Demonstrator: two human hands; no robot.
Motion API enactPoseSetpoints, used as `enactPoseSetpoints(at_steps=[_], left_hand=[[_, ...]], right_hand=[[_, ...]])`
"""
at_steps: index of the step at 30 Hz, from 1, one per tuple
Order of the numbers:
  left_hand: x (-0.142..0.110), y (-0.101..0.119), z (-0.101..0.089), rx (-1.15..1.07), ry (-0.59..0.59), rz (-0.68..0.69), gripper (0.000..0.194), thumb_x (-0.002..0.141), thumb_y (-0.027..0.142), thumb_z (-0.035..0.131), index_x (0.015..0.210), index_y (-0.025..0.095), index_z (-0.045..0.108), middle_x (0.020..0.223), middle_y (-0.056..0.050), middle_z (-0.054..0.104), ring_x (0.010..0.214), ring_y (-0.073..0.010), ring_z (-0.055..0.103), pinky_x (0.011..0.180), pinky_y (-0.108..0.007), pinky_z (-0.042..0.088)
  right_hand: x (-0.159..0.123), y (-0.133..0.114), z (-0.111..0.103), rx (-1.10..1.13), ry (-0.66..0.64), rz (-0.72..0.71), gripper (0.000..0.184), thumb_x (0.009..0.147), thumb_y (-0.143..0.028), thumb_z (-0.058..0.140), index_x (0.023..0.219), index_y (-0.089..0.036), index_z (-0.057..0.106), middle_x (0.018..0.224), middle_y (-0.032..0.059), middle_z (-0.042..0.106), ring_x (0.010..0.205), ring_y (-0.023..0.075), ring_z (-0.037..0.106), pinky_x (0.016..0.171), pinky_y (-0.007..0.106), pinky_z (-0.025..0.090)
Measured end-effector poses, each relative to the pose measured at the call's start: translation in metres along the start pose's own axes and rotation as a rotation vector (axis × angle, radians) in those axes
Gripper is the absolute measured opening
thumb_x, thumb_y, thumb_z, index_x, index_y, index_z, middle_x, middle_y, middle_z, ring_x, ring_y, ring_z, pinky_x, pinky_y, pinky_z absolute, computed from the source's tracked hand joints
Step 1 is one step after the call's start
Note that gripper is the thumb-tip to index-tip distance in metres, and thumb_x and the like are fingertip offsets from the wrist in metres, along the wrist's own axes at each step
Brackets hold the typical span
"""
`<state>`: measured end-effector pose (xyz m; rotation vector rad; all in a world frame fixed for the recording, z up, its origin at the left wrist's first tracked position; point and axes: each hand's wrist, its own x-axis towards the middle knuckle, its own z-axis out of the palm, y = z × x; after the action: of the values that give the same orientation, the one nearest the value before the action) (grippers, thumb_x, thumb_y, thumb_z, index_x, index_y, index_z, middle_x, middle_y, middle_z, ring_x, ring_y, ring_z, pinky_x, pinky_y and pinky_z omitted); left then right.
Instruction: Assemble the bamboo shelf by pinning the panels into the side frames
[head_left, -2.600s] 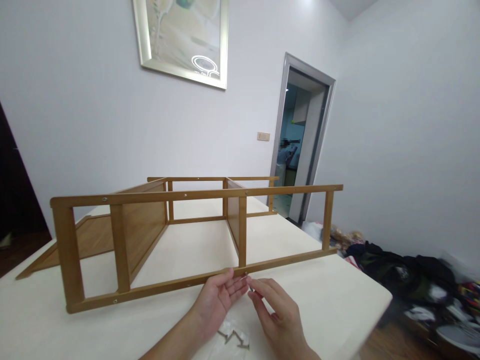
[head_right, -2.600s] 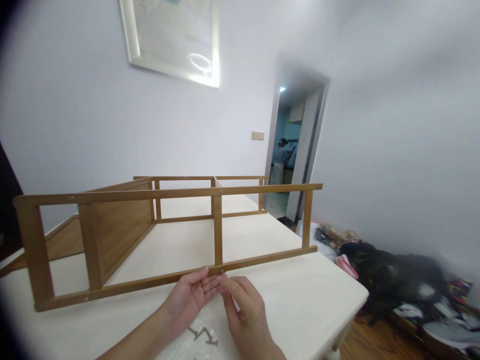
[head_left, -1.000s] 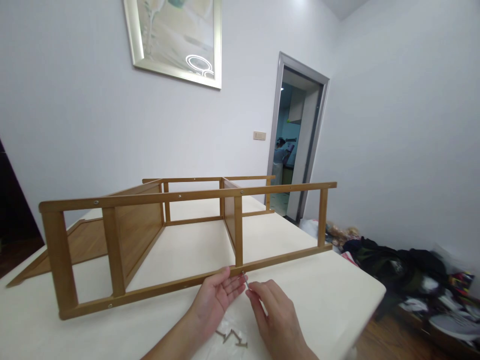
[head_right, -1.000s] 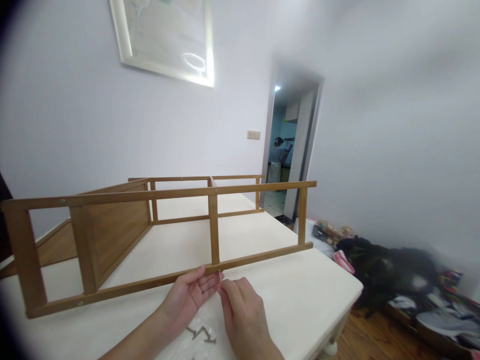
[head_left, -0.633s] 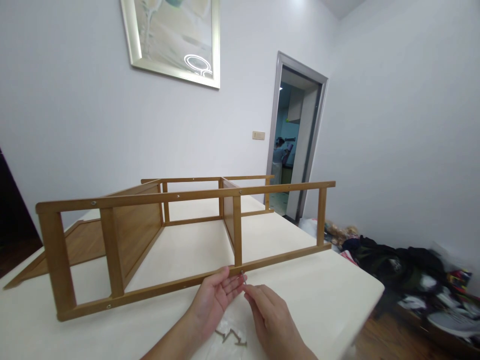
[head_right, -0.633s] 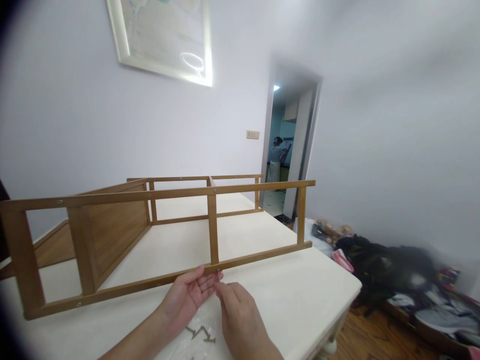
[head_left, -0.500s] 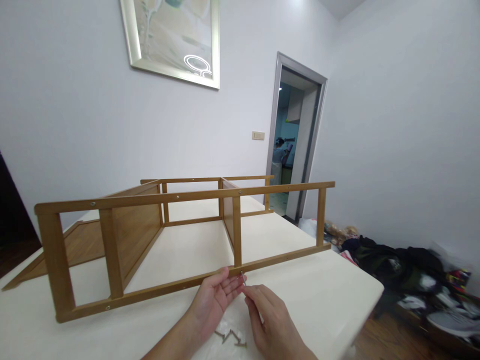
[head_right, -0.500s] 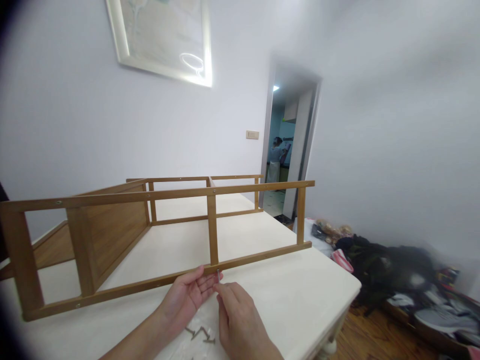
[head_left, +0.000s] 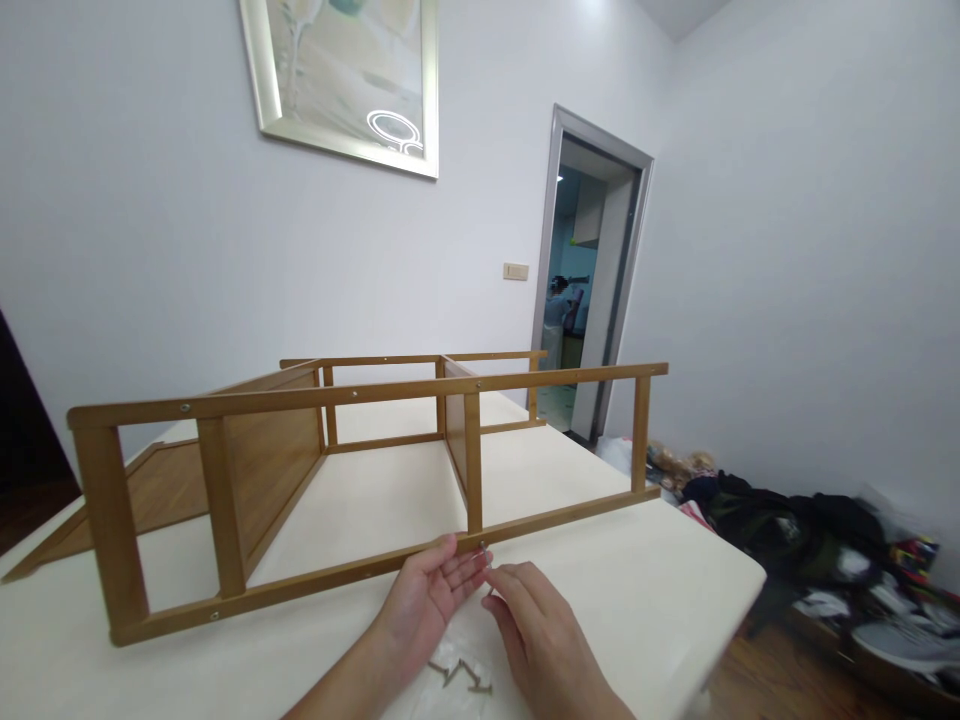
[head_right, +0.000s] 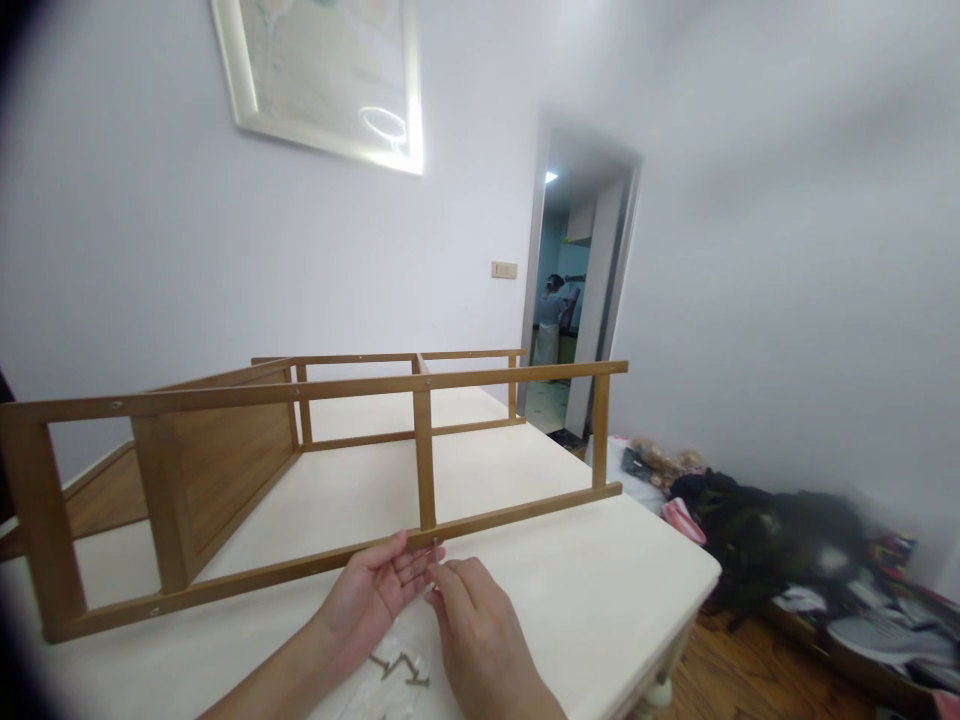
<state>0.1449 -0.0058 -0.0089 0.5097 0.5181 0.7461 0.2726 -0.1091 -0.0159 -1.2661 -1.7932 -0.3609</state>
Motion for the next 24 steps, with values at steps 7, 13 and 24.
enactPoseSetpoints(at_steps=[7, 13, 24], left_hand=[[-0.001, 0.0, 0.001, -0.002, -0.023, 0.008, 0.009, 0.087, 0.015, 0.059, 0.087, 0.009, 0.066, 0.088, -0.018, 0.076, 0.089, -0.0251, 0.073, 0.086, -0.037, 0.056], [0.001, 0.0, 0.0, 0.005, -0.011, 0.012, 0.008, 0.086, 0.014, 0.059, 0.089, 0.009, 0.066, 0.091, -0.019, 0.076, 0.085, -0.0227, 0.073, 0.082, -0.035, 0.057], [-0.003, 0.001, 0.002, 0.005, -0.019, 0.012, 0.008, 0.086, 0.014, 0.06, 0.086, 0.008, 0.066, 0.092, -0.02, 0.076, 0.085, -0.0232, 0.073, 0.086, -0.036, 0.056]], right_hand=[[0.011, -0.008, -0.002, -0.021, 0.11, 0.009, 0.014, 0.093, -0.012, 0.052, 0.101, -0.021, 0.06, 0.09, 0.0068, 0.064, 0.081, 0.0184, 0.064, 0.071, 0.029, 0.058], [0.013, -0.006, 0.003, 0.016, 0.125, 0.059, 0.011, 0.095, -0.013, 0.049, 0.095, -0.021, 0.058, 0.082, 0.0046, 0.064, 0.077, 0.0173, 0.064, 0.07, 0.028, 0.056], [0.008, 0.001, 0.002, 0.128, 0.159, 0.116, 0.015, 0.096, -0.015, 0.048, 0.103, -0.023, 0.058, 0.082, 0.0019, 0.068, 0.077, 0.0148, 0.068, 0.071, 0.024, 0.057]])
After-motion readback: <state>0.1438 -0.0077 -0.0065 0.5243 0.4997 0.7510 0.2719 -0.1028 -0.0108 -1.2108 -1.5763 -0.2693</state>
